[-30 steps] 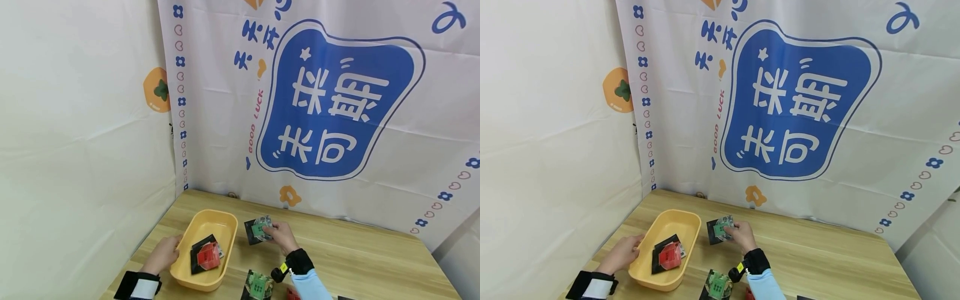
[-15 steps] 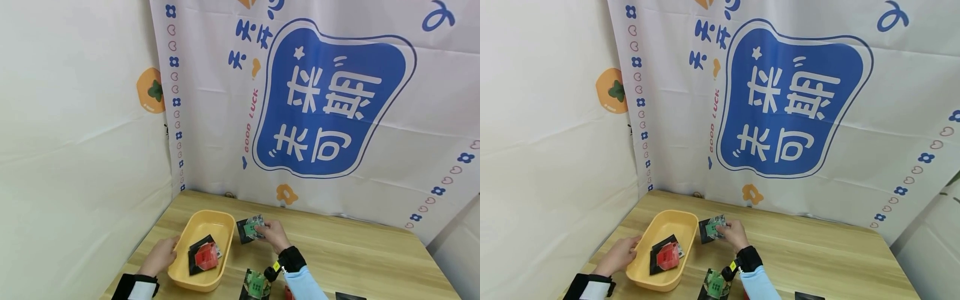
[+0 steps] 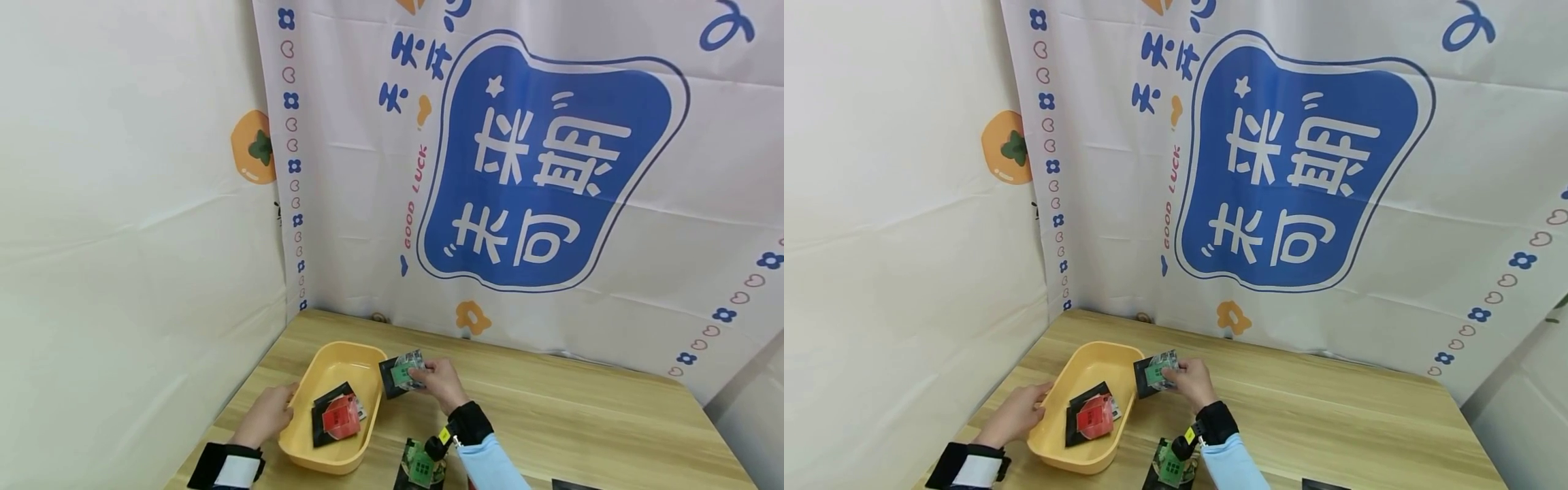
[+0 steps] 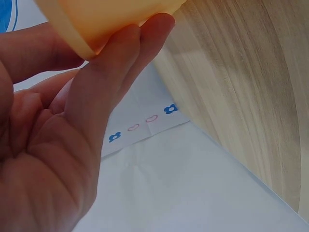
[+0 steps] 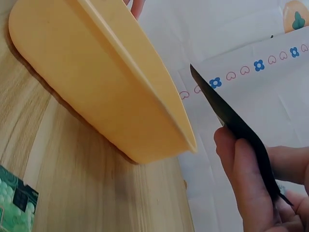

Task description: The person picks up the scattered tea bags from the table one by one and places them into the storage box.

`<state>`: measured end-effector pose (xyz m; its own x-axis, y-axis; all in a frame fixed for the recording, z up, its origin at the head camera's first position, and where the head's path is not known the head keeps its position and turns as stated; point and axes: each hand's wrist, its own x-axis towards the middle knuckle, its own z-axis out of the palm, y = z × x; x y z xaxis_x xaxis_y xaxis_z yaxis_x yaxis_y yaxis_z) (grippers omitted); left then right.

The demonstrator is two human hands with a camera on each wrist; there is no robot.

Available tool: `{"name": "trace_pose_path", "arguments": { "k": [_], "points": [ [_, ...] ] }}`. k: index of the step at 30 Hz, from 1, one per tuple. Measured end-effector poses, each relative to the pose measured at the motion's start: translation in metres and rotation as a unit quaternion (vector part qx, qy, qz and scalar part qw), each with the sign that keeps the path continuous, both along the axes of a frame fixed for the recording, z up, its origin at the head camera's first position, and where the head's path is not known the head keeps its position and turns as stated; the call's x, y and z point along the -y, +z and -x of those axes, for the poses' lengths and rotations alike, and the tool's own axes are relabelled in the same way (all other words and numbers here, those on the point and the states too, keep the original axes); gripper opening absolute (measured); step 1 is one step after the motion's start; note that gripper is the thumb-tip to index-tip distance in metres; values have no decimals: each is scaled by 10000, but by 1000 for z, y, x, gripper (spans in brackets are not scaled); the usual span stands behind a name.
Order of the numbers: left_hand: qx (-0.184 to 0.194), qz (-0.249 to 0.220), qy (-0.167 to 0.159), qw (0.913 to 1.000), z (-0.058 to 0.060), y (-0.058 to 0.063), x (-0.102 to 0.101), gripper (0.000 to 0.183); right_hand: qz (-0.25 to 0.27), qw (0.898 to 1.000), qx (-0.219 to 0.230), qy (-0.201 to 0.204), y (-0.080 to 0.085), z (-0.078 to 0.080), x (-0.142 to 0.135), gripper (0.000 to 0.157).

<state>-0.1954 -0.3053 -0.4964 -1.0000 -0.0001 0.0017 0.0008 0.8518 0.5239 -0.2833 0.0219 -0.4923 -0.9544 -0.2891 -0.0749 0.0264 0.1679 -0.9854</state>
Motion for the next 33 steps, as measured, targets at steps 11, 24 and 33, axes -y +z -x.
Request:
{"name": "trace_pose_path", "arguments": {
  "k": [11,24,33],
  "points": [
    [-20,57,7,10000,2,2,-2,45,-65,9999,-127,55,2,-3,11,29],
    [79,-13,69,9999,2,0,-2,44,71,9995,-226,226,5,-6,18,27],
    [95,32,59,9999,-1,3,-3,45,90,9991,-301,296,6,-7,25,24]
  ]
}}
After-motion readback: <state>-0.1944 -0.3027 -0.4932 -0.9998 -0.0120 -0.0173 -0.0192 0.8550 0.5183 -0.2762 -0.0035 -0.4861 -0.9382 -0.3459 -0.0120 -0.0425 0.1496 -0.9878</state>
